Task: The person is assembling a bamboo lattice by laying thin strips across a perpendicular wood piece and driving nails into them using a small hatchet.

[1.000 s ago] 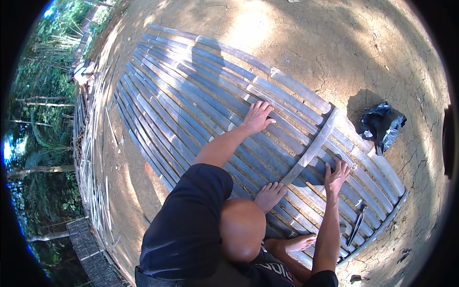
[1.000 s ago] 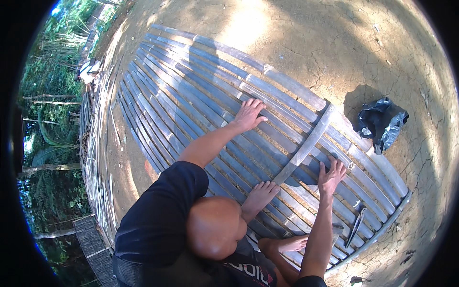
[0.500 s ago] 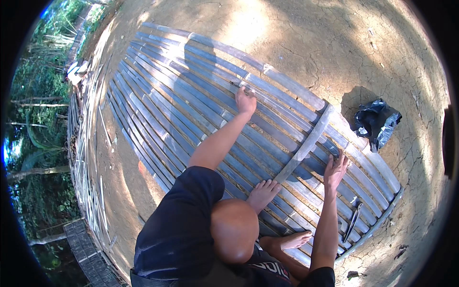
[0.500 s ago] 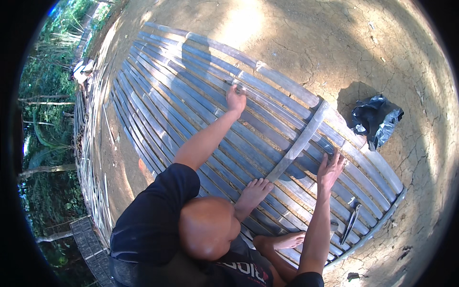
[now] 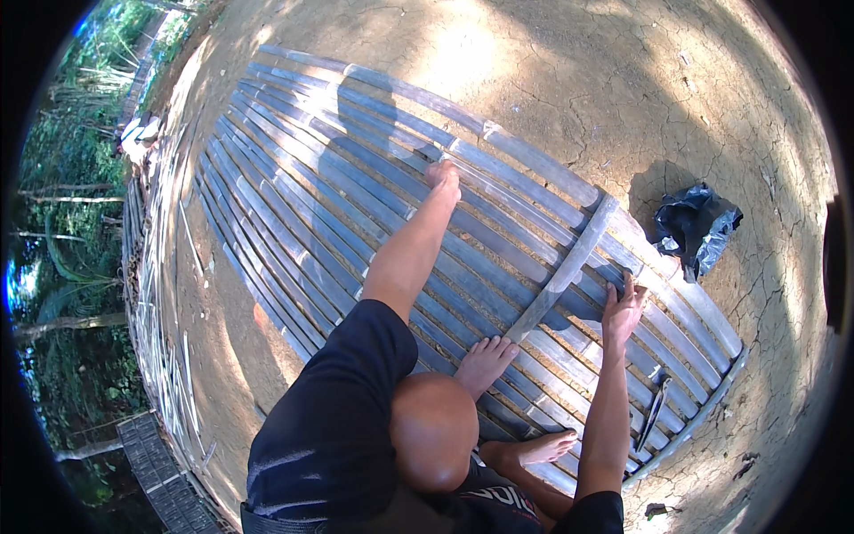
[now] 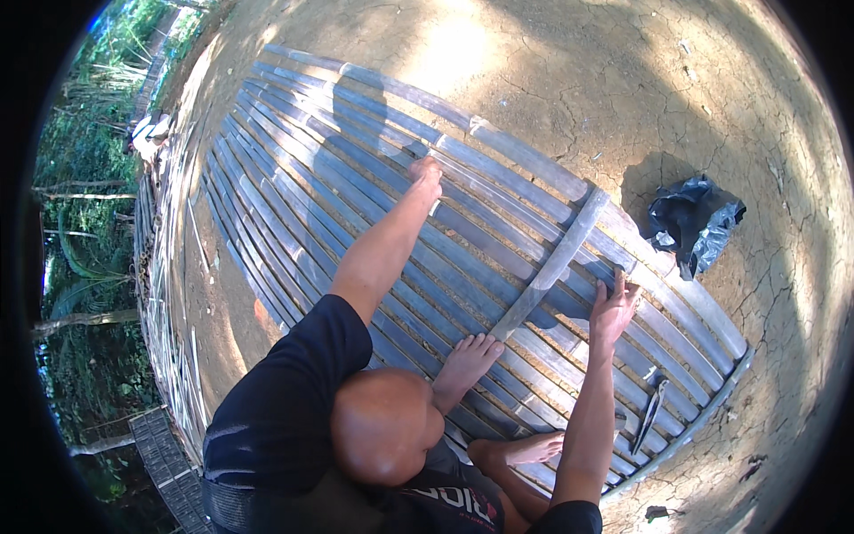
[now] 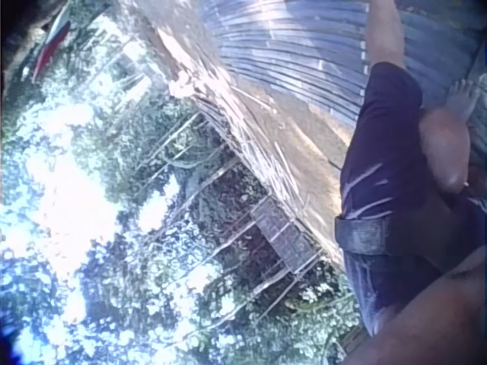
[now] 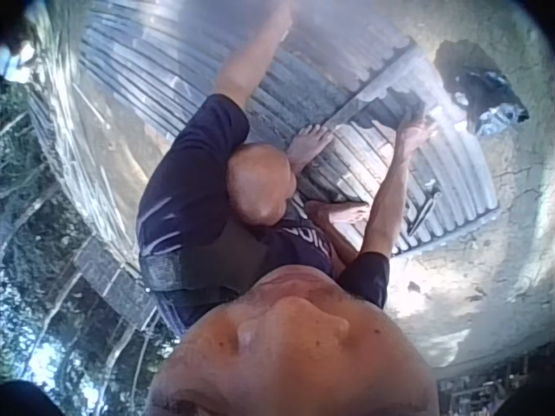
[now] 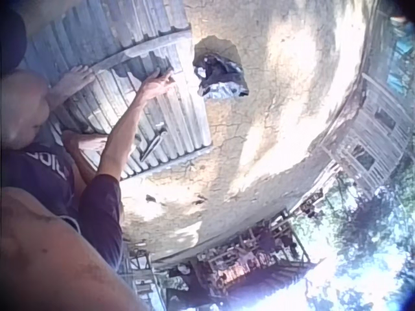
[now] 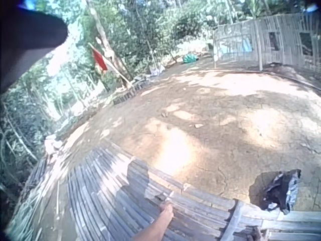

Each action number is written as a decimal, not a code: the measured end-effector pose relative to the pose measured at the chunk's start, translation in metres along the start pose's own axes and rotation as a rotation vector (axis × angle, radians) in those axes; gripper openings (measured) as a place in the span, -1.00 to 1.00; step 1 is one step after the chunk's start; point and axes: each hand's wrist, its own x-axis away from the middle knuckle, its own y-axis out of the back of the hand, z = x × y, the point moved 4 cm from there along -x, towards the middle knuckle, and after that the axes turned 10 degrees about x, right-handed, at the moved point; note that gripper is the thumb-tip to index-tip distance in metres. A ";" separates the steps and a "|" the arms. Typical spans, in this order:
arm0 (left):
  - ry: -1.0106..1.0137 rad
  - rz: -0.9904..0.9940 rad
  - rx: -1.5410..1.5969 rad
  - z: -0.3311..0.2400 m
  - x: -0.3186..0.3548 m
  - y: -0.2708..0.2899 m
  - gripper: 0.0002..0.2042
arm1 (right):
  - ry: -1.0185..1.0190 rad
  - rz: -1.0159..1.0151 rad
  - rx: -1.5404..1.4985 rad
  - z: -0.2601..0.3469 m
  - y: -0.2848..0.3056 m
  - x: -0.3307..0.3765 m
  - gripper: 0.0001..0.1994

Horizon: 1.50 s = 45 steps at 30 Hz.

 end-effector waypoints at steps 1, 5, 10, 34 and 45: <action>-0.033 0.015 0.045 -0.001 -0.001 0.004 -0.91 | 0.003 0.002 0.005 0.001 -0.002 0.000 -0.56; 0.103 -0.096 0.085 0.005 0.039 -0.024 -0.91 | -0.018 -0.018 0.040 -0.015 0.005 -0.005 -0.56; -0.037 -0.001 0.038 0.001 0.023 -0.011 -0.93 | 0.028 -0.059 0.019 -0.008 0.003 -0.002 -0.56; 0.044 -0.063 -0.159 -0.058 0.016 -0.080 -0.67 | -0.021 -0.020 0.009 -0.014 -0.001 -0.005 -0.55; 0.074 -0.183 -0.076 -0.055 0.023 -0.083 -0.52 | -0.050 0.004 0.050 -0.017 0.003 -0.008 -0.54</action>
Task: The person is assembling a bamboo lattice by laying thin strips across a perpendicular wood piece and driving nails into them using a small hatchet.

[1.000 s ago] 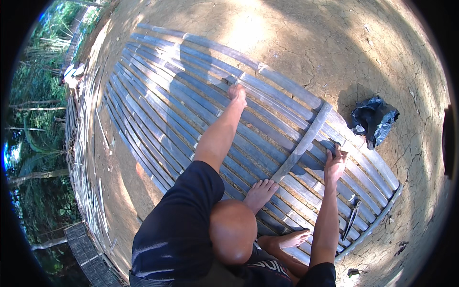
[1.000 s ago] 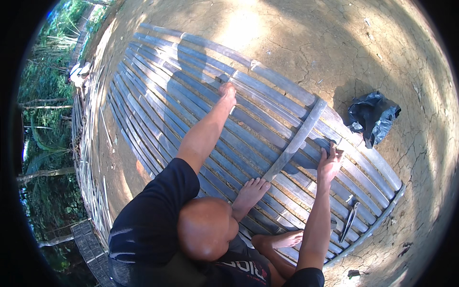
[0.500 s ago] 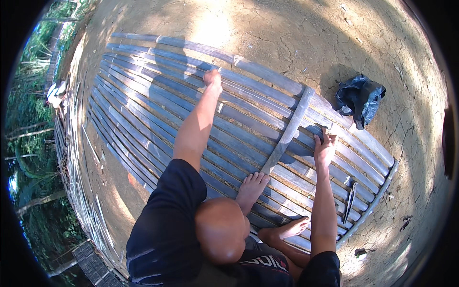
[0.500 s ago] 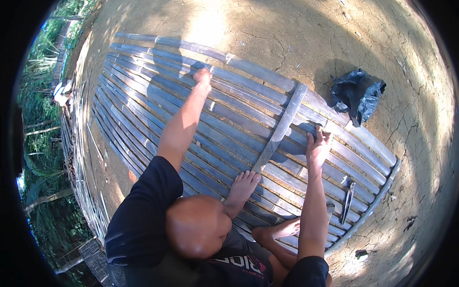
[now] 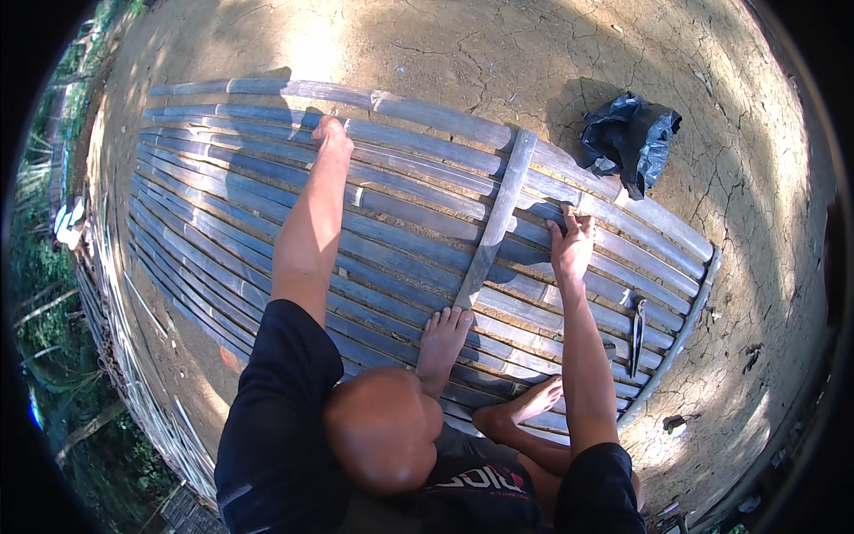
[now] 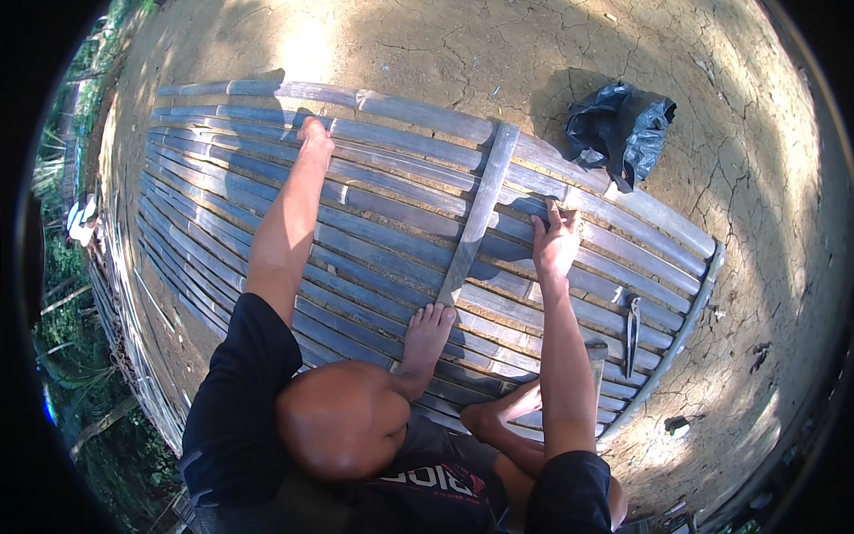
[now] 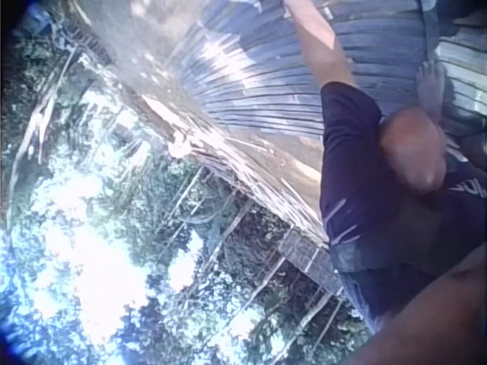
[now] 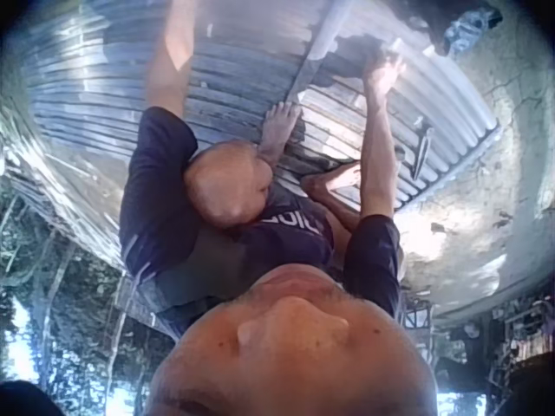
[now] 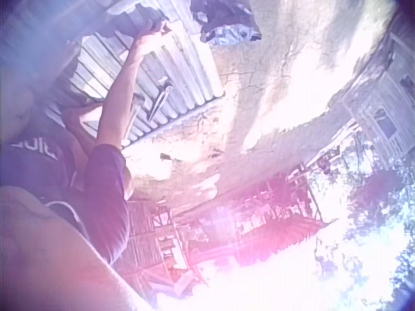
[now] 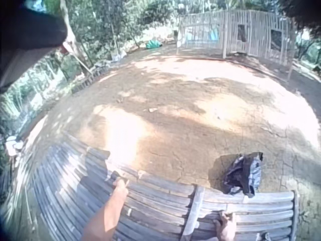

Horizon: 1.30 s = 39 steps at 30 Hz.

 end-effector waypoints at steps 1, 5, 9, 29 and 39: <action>-0.007 -0.019 -0.002 0.003 0.004 0.000 -0.50 | 0.005 -0.002 0.005 -0.001 0.002 0.000 -0.54; 0.052 -0.036 0.048 0.013 -0.026 0.020 -0.53 | 0.033 -0.004 0.013 0.005 0.003 0.004 -0.54; -0.040 0.093 0.108 -0.007 -0.084 0.061 -0.76 | 0.116 -0.036 -0.061 0.031 -0.012 0.011 -0.54; -1.319 1.599 -0.988 0.132 0.257 0.071 -0.43 | -0.039 0.005 0.128 0.006 0.005 0.005 -0.53; -1.295 1.525 -1.180 0.138 0.259 0.075 -0.49 | -0.100 0.038 0.054 0.011 0.002 0.005 -0.56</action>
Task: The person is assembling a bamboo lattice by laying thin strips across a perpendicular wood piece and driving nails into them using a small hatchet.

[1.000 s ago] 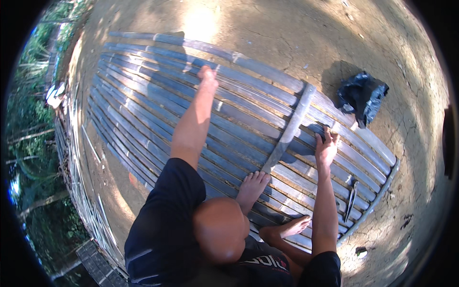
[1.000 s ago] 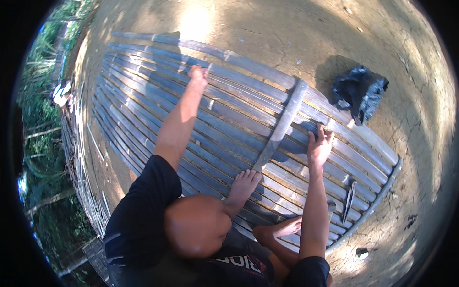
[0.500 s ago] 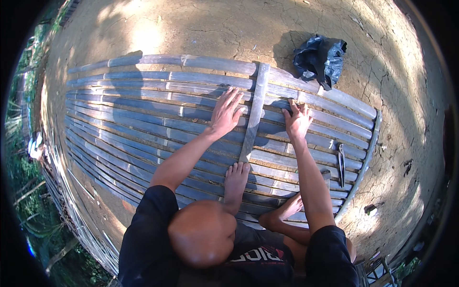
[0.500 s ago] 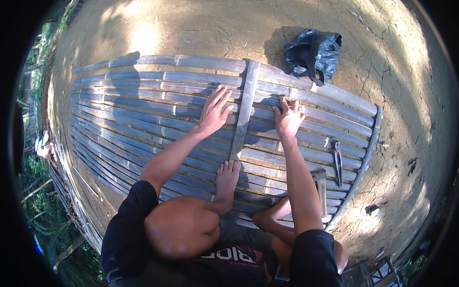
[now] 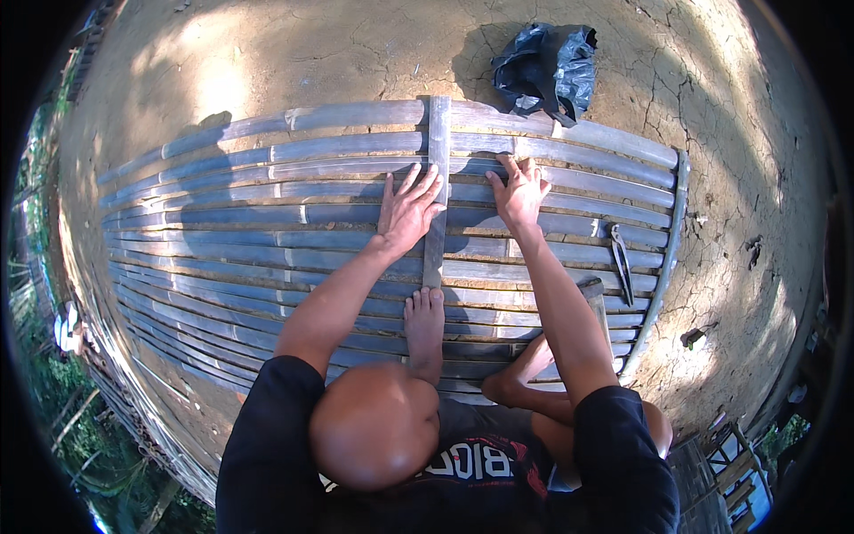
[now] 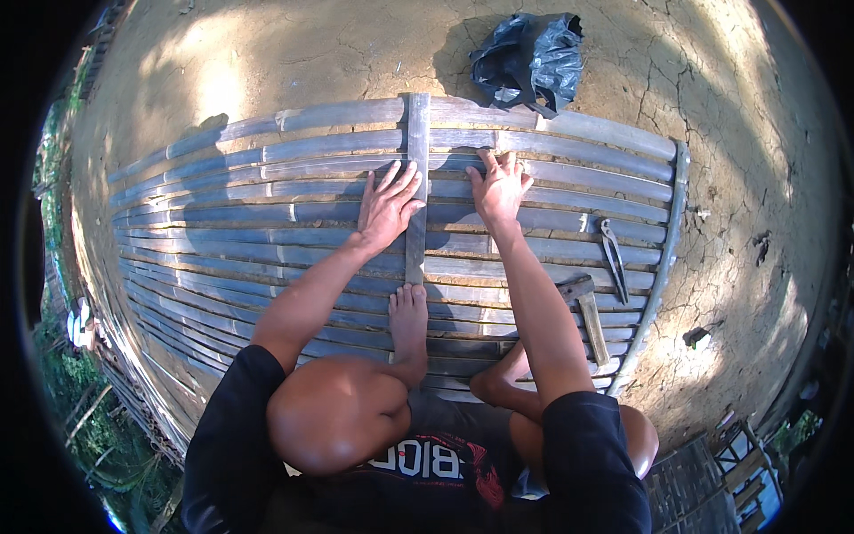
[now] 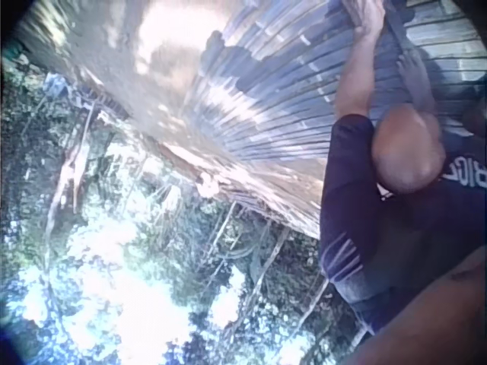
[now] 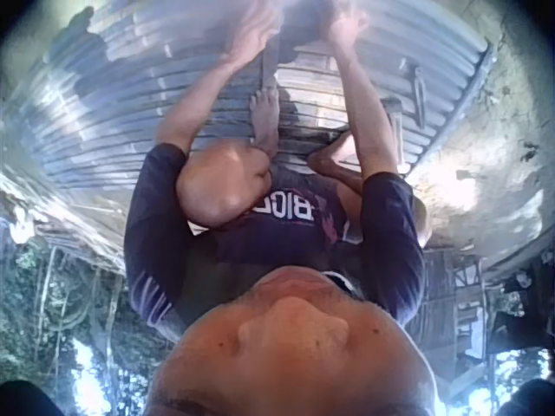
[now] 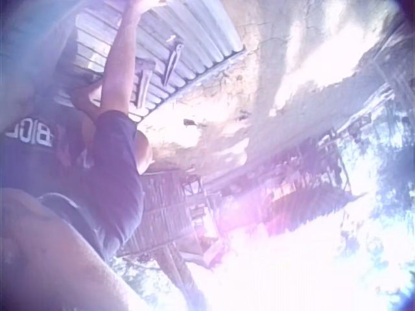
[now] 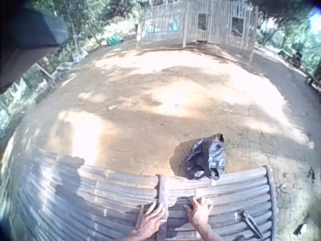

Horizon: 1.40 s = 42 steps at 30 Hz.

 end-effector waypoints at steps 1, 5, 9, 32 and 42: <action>0.008 -0.001 0.008 -0.002 -0.001 0.001 -0.49 | -0.006 0.001 -0.009 -0.002 0.001 0.000 -0.57; -0.046 -0.068 0.007 0.002 -0.002 -0.001 -0.52 | 0.027 -0.036 0.032 0.000 -0.002 -0.002 -0.57; -0.035 -0.065 0.039 -0.004 -0.006 -0.003 -0.53 | 0.056 -0.089 -0.041 -0.008 -0.001 0.001 -0.57; 0.071 -0.159 0.139 -0.014 0.000 -0.011 -0.56 | -0.056 -0.325 -0.305 -0.095 0.101 -0.192 -0.44; 0.053 -0.120 0.139 -0.018 -0.007 -0.010 -0.53 | 0.111 -0.319 0.013 -0.094 0.054 -0.247 -0.71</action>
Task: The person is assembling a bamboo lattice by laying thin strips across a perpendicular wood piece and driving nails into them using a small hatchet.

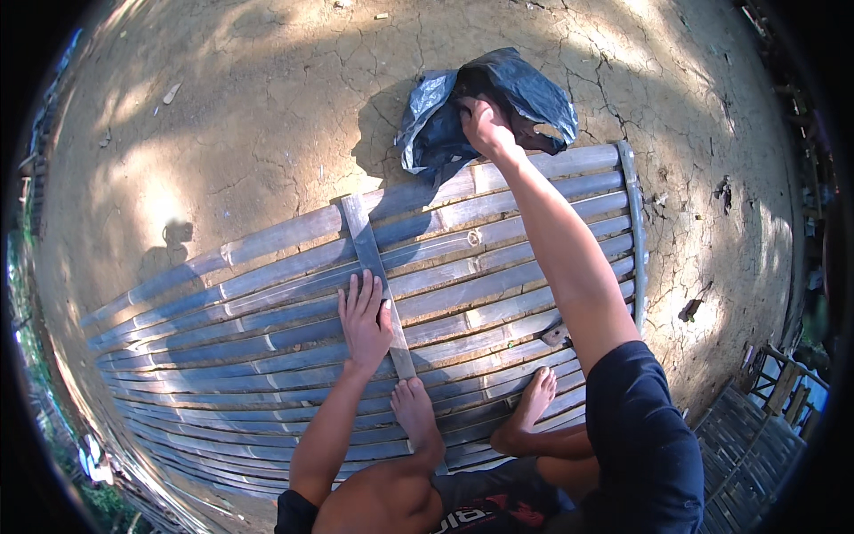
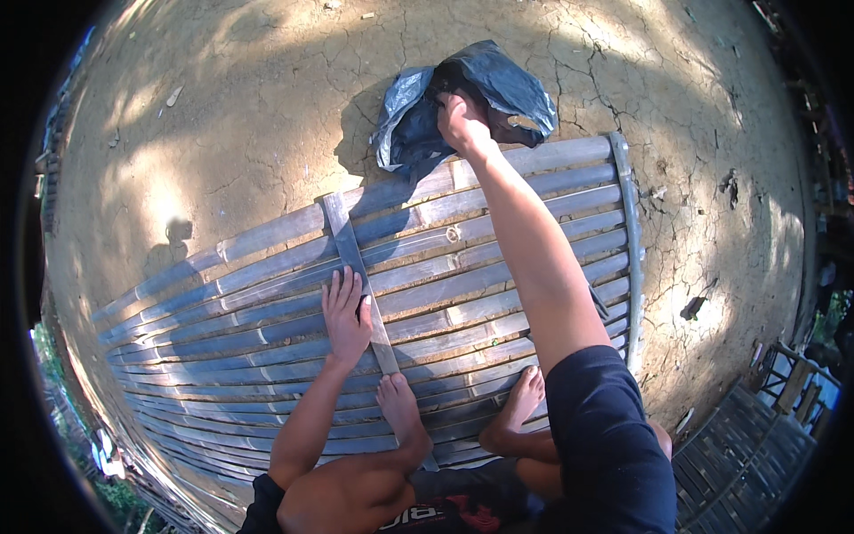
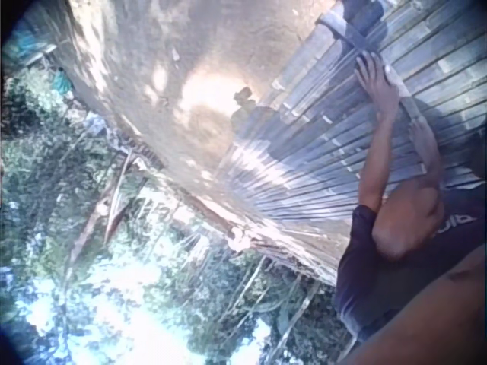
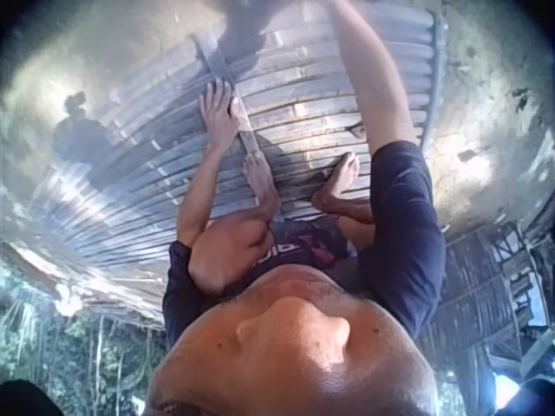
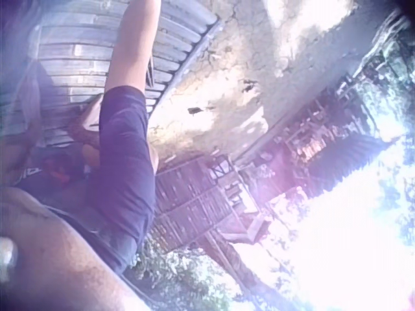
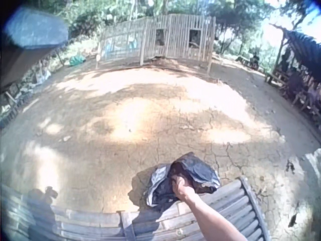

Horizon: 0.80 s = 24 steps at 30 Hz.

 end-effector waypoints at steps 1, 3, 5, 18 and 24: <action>0.008 0.006 0.002 0.000 0.002 -0.001 -0.53 | 0.026 -0.099 0.029 0.001 -0.010 0.000 -0.74; 0.024 0.012 0.003 0.001 0.004 0.005 -0.53 | 0.074 -0.062 0.013 0.019 -0.005 -0.003 -0.75; 0.026 0.021 0.011 0.000 0.004 0.006 -0.53 | 0.066 -0.003 -0.059 0.024 0.010 -0.008 -0.76; 0.024 0.050 0.034 -0.001 -0.003 0.010 -0.52 | -0.275 0.169 -0.429 -0.046 -0.008 -0.021 -0.72; 0.027 0.041 0.072 0.002 0.002 0.018 -0.52 | -0.070 0.139 -0.069 -0.030 -0.024 -0.028 -0.82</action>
